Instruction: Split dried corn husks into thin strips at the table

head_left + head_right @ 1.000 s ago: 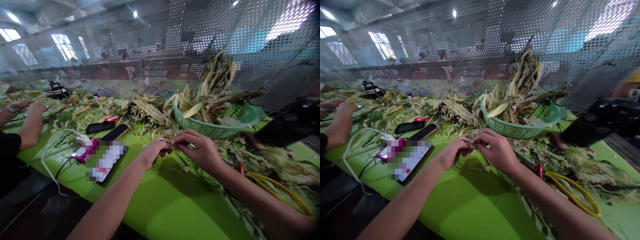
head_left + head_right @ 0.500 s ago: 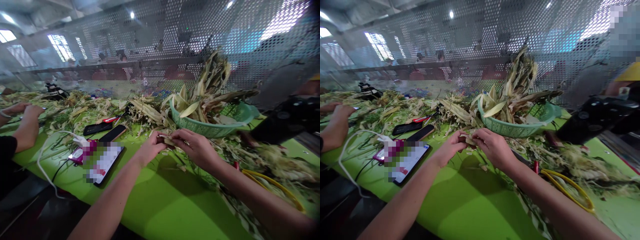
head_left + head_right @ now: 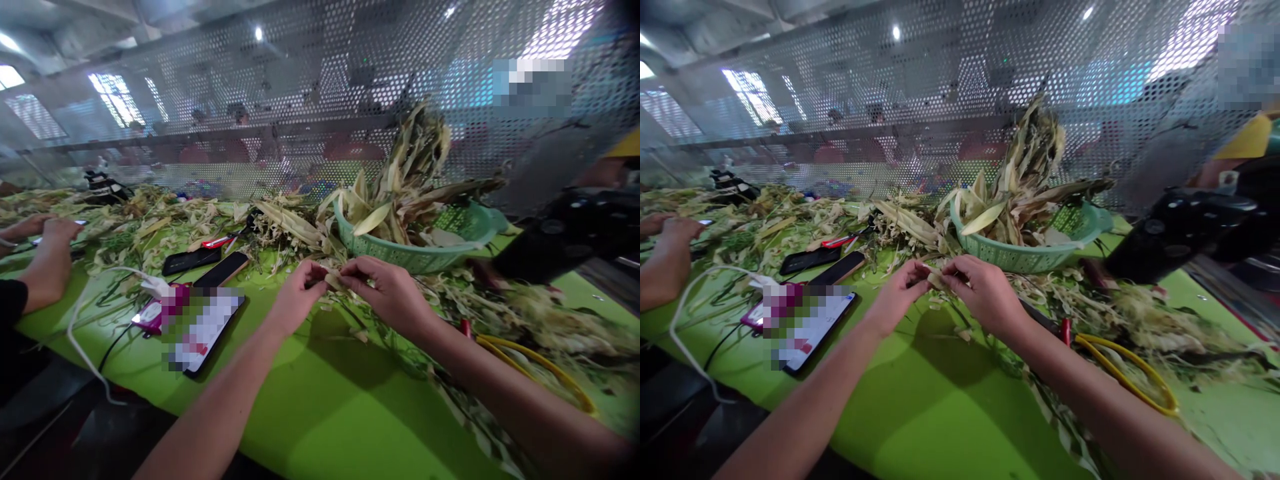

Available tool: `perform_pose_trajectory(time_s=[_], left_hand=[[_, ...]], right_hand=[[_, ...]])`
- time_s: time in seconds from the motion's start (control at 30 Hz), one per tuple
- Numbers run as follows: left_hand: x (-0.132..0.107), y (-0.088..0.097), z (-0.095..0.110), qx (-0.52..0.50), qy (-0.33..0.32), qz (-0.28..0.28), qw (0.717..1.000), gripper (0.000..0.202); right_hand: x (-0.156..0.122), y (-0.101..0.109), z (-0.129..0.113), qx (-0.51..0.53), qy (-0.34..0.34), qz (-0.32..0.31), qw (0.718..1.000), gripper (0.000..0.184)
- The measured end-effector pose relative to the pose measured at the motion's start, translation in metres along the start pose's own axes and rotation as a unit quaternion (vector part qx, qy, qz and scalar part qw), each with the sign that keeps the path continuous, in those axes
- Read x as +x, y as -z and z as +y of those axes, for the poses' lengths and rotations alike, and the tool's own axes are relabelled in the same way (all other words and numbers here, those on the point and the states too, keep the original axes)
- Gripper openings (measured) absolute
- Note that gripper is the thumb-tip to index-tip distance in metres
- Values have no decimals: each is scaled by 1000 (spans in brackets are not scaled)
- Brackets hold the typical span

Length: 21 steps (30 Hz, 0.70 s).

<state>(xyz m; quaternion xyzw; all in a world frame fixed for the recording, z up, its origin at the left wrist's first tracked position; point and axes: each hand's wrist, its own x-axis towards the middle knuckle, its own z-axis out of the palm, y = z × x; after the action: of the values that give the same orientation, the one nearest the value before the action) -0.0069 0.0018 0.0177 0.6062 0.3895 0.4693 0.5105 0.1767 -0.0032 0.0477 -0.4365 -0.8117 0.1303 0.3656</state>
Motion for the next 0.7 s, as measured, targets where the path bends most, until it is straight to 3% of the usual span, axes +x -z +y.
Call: perform_pose_trajectory(time_s=[0.2, 0.5, 0.7], left_hand=[[-1, -1, 6, 55, -61, -18, 996, 9], [-1, 2, 4, 69, -57, 6, 996, 15], [0, 3, 4, 75, -28, -20, 997, 15]], right_hand=[[3, 4, 5, 23, -7, -37, 999, 16], [7, 16, 4, 41, 28, -117, 992, 16], [8, 20, 2, 20, 44, -152, 987, 17]])
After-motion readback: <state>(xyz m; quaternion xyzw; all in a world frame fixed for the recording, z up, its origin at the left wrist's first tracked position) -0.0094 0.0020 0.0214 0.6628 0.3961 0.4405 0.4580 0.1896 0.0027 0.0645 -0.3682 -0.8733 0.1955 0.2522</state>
